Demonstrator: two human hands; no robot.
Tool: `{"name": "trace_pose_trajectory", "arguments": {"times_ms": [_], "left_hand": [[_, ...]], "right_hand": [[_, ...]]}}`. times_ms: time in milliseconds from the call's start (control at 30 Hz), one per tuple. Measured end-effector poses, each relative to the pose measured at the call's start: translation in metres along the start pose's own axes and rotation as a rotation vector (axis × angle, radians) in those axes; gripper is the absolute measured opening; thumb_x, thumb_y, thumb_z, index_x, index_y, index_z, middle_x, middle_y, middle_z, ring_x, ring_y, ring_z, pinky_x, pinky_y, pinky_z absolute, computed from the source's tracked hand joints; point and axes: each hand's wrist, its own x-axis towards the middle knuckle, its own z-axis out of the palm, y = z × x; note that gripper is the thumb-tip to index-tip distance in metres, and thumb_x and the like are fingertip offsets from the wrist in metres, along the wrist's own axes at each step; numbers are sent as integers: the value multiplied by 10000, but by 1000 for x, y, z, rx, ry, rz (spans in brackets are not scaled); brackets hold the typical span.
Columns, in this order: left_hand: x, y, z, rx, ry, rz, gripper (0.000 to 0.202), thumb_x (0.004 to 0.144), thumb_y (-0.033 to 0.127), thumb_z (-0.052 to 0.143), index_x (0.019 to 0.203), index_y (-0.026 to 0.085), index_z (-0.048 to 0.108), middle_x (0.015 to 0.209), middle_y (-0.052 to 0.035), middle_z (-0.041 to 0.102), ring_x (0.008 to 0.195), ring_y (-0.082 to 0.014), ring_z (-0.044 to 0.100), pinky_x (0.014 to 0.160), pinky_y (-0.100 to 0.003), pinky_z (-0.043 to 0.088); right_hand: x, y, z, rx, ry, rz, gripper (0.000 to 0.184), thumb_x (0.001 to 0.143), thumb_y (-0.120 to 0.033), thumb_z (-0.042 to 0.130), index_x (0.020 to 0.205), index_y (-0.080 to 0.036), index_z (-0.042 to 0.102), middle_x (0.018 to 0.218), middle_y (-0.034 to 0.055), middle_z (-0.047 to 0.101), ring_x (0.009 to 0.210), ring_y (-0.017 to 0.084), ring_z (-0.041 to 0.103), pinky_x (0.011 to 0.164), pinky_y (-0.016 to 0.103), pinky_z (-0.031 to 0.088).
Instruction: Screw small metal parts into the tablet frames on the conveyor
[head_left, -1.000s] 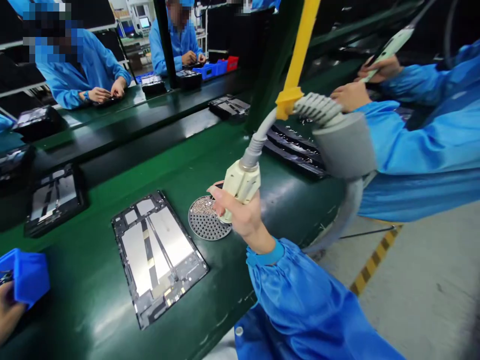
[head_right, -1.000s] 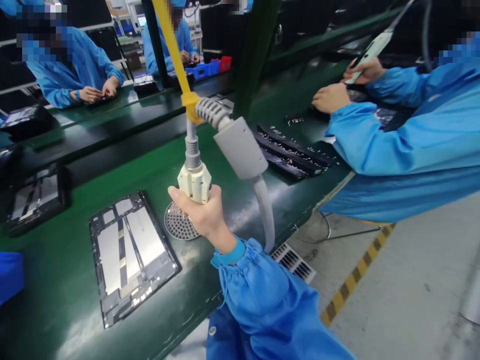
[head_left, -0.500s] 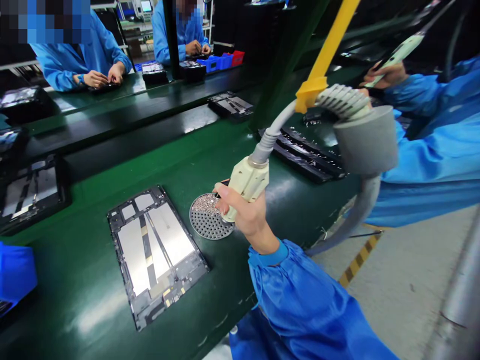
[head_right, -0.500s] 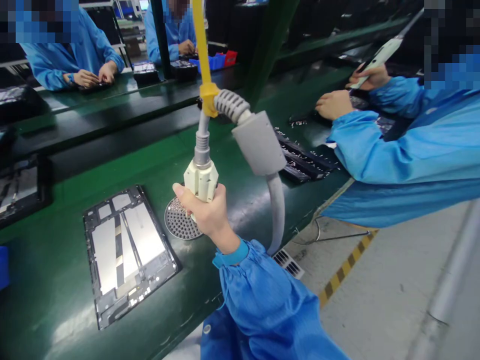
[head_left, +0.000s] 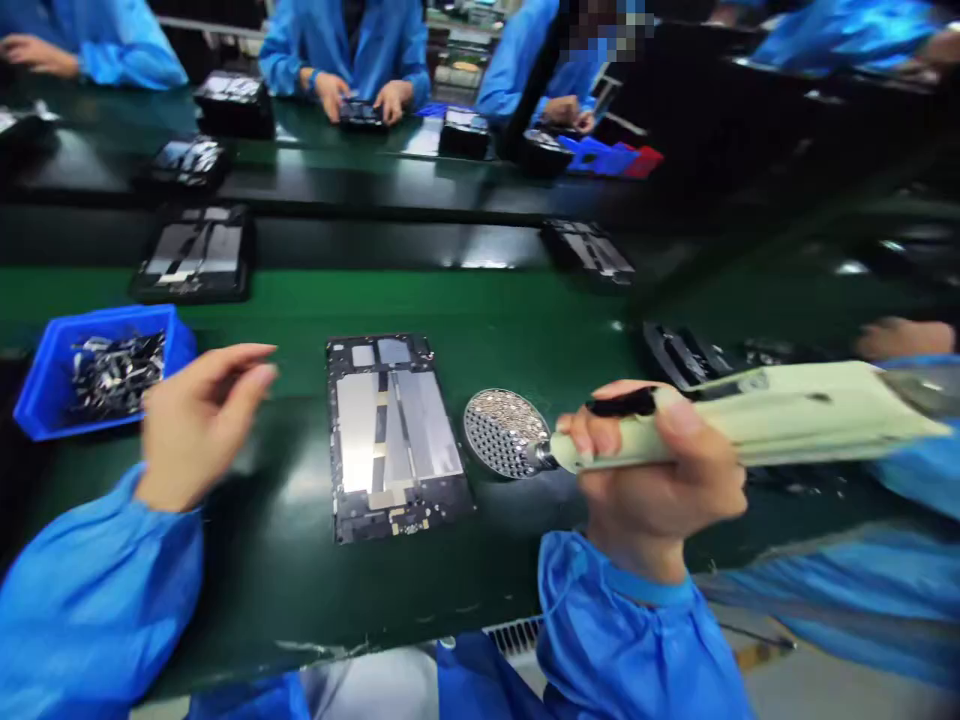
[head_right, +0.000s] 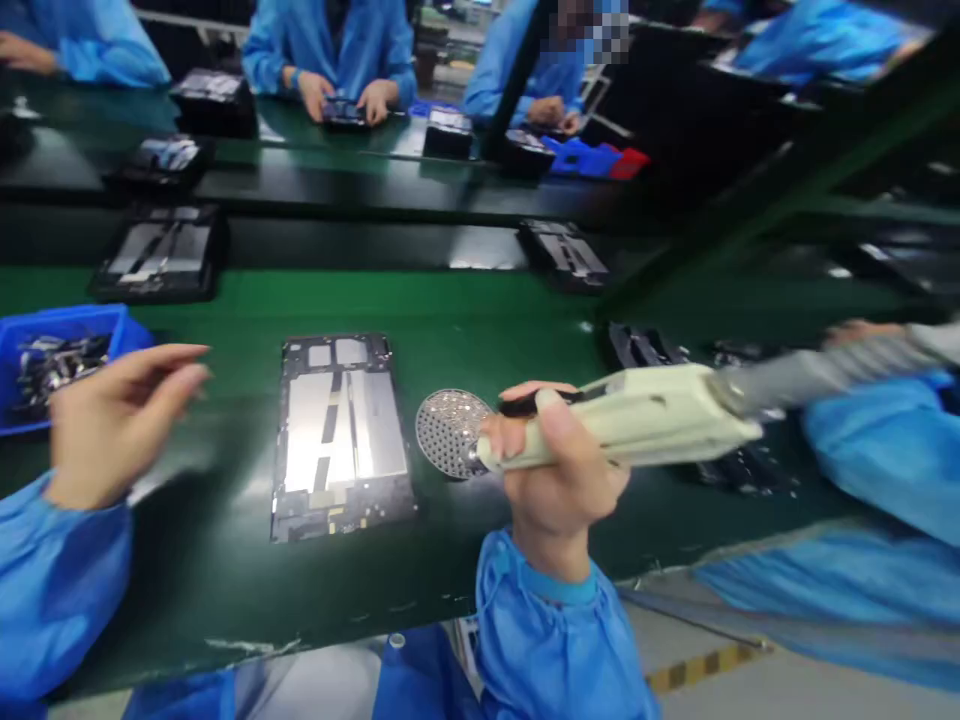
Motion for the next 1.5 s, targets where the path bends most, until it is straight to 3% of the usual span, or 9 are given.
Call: {"name": "trace_pose_trajectory", "arguments": {"times_ms": [67,167,233,333,833,967,1100,1300,1500], "left_hand": [[-11,8,34,-171,-175,32,227,872,380,717,966,188,794,879,-20,782,779,-186,690,792,-305,556],[-27,25,86,-415,-406,-9,156,863,265,683,930,174,790,870,-47,790,757,-196,706,720,-291,549],[-34,31,111,-457,-464,-29,150,867,217,656,936,167,779,852,-49,785,728,-183,697,697,-279,540],[-39,30,129,-408,-460,7,141,869,190,641,930,173,767,835,-35,775,718,-165,680,681,-258,519],[-48,30,131,-119,-475,174,169,930,171,609,1004,212,756,888,-12,778,788,-178,708,788,-283,523],[-50,22,134,-42,-441,250,185,956,193,586,1034,212,752,1033,-34,802,906,-207,741,785,-291,525],[-51,17,130,-56,-357,347,183,969,213,574,1007,199,752,955,-34,803,794,-187,734,731,-277,527],[-48,11,121,-121,-272,419,212,1002,297,565,999,201,754,842,2,787,630,-133,685,631,-231,512],[-49,5,113,-120,-268,396,235,1004,398,620,970,213,761,884,11,798,622,-116,687,634,-213,524]], "right_hand": [[-16,-11,16,43,-161,43,248,744,-456,798,714,-211,783,399,-38,503,353,138,492,393,294,448],[-39,-11,33,63,-402,133,283,773,-494,820,756,-213,796,404,-41,502,335,137,469,364,288,406],[-48,-5,37,56,-483,163,305,782,-511,821,765,-208,789,415,-44,502,338,131,464,370,281,395],[-52,3,37,31,-537,192,308,800,-509,804,786,-203,775,437,-45,510,360,132,481,399,283,418],[-55,6,23,-56,-704,176,273,867,-497,743,907,-228,774,499,-31,544,431,174,546,471,327,458],[-48,-16,23,24,-613,152,252,872,-476,745,897,-233,808,472,-28,529,412,157,504,487,326,457],[-22,-27,8,44,-441,-23,308,822,-509,755,897,-220,831,425,-41,487,375,148,463,474,327,455],[14,6,-32,12,-130,-108,283,794,-477,733,705,-209,754,380,-59,460,312,123,427,393,269,400],[11,21,-40,21,-92,-32,277,791,-455,760,725,-188,734,380,-68,465,310,114,448,410,277,472]]}}
